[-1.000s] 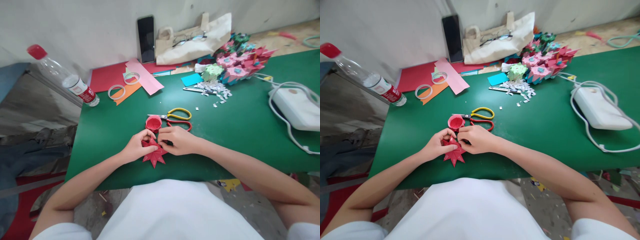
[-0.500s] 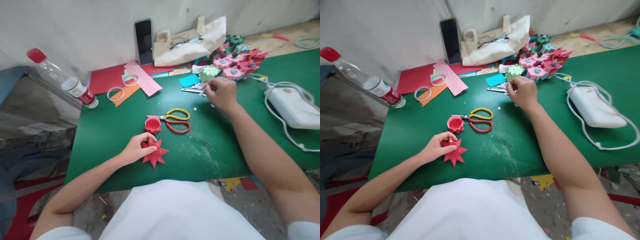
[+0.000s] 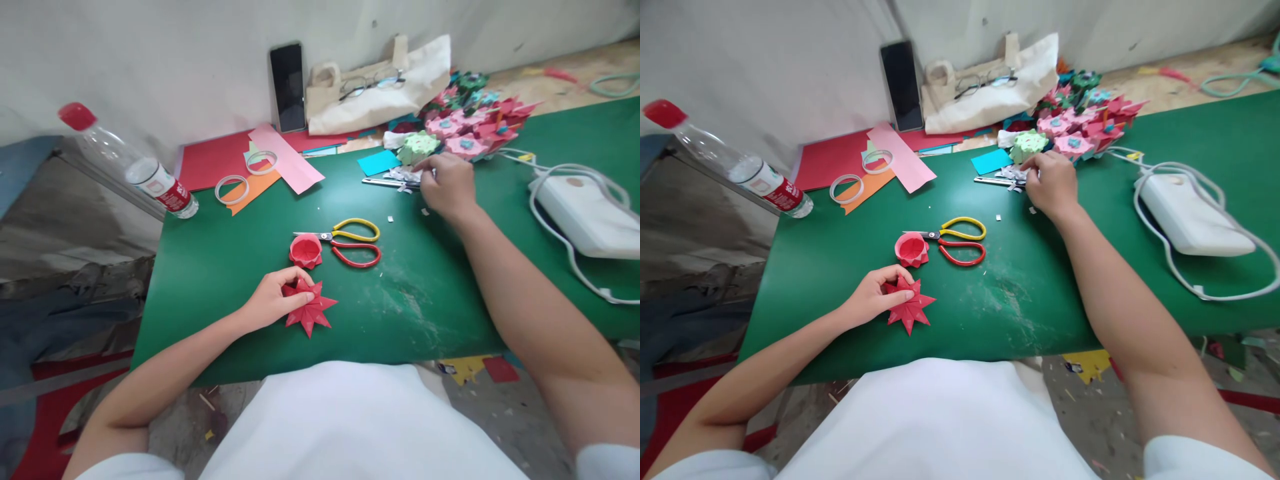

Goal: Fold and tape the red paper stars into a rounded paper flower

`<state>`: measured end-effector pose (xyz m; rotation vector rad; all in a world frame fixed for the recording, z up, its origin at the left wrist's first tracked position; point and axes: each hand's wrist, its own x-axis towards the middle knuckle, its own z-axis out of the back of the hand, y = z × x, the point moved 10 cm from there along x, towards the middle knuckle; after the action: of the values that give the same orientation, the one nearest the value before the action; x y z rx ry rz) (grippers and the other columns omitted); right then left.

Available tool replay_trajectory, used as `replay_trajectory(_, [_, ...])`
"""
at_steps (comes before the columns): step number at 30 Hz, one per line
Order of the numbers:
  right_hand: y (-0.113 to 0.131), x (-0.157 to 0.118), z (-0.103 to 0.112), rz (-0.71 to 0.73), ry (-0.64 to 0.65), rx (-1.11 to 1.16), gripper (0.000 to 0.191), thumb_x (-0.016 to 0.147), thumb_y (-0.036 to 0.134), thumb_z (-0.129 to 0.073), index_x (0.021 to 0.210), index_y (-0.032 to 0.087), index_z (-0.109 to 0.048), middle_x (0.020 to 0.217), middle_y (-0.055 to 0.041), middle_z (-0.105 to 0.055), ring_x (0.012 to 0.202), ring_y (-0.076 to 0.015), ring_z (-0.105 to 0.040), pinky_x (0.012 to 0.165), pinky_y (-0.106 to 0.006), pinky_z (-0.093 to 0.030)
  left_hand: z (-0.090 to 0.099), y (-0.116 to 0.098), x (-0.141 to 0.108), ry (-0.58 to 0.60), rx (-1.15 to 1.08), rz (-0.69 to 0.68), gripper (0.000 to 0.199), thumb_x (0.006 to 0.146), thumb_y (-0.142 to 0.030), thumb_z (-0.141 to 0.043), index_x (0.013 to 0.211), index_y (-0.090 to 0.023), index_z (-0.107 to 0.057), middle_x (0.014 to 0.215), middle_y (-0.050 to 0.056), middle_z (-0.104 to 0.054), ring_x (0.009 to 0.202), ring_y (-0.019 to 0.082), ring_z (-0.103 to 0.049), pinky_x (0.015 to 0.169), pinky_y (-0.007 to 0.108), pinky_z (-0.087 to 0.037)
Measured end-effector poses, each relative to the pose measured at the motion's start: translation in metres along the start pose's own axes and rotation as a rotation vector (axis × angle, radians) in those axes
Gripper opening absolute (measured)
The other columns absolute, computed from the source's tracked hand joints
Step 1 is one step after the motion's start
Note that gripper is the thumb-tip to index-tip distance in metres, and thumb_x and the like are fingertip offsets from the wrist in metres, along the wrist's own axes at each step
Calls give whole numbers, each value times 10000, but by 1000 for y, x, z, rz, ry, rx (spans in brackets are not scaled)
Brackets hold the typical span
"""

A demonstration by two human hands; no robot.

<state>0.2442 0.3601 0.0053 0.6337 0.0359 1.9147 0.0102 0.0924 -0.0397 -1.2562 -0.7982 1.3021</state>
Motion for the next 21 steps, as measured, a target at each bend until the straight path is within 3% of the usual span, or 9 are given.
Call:
replay_trajectory(5, [67, -21, 3, 338, 54, 143, 273, 832, 57, -436, 758, 117, -692, 767, -94, -637, 774, -155, -540, 743, -303, -407, 0, 0, 0, -6, -24, 6, 123, 779, -246, -660, 841, -158, -602, 767, -22, -596, 678, 87, -507, 647, 197, -400])
replay_trajectory(8, [117, -50, 13, 553, 86, 224, 264, 838, 73, -420, 775, 191, -647, 770, -50, -622, 740, -168, -525, 746, -330, -432, 1, -1, 0, -21, -49, 15, 135, 779, -264, -663, 827, -155, -599, 756, -17, -581, 682, 93, -514, 637, 196, -412])
replay_trajectory(11, [166, -87, 28, 805, 87, 361, 282, 888, 70, -353, 827, 207, -592, 801, -64, -628, 717, -169, -481, 686, -323, -427, 2, -3, -1, -54, -105, 15, 160, 778, -288, -664, 810, -151, -589, 747, -14, -577, 666, 91, -512, 619, 193, -413])
replay_trajectory(16, [207, -120, 26, 850, 92, 395, 144, 907, 163, -444, 969, 187, -572, 910, -78, -619, 791, -176, -505, 740, -335, -447, 3, -4, -2, -71, -106, -4, 181, 803, -322, -649, 814, -152, -589, 748, -12, -580, 640, 83, -490, 606, 193, -399])
replay_trajectory(21, [219, -132, 5, 856, 114, 348, 180, 909, 294, -534, 1024, 195, -629, 1017, -104, -553, 855, -189, -502, 774, -349, -448, 2, -3, -2, -50, -3, -39, 159, 840, -315, -607, 886, -163, -590, 771, -13, -593, 660, 91, -500, 634, 204, -402])
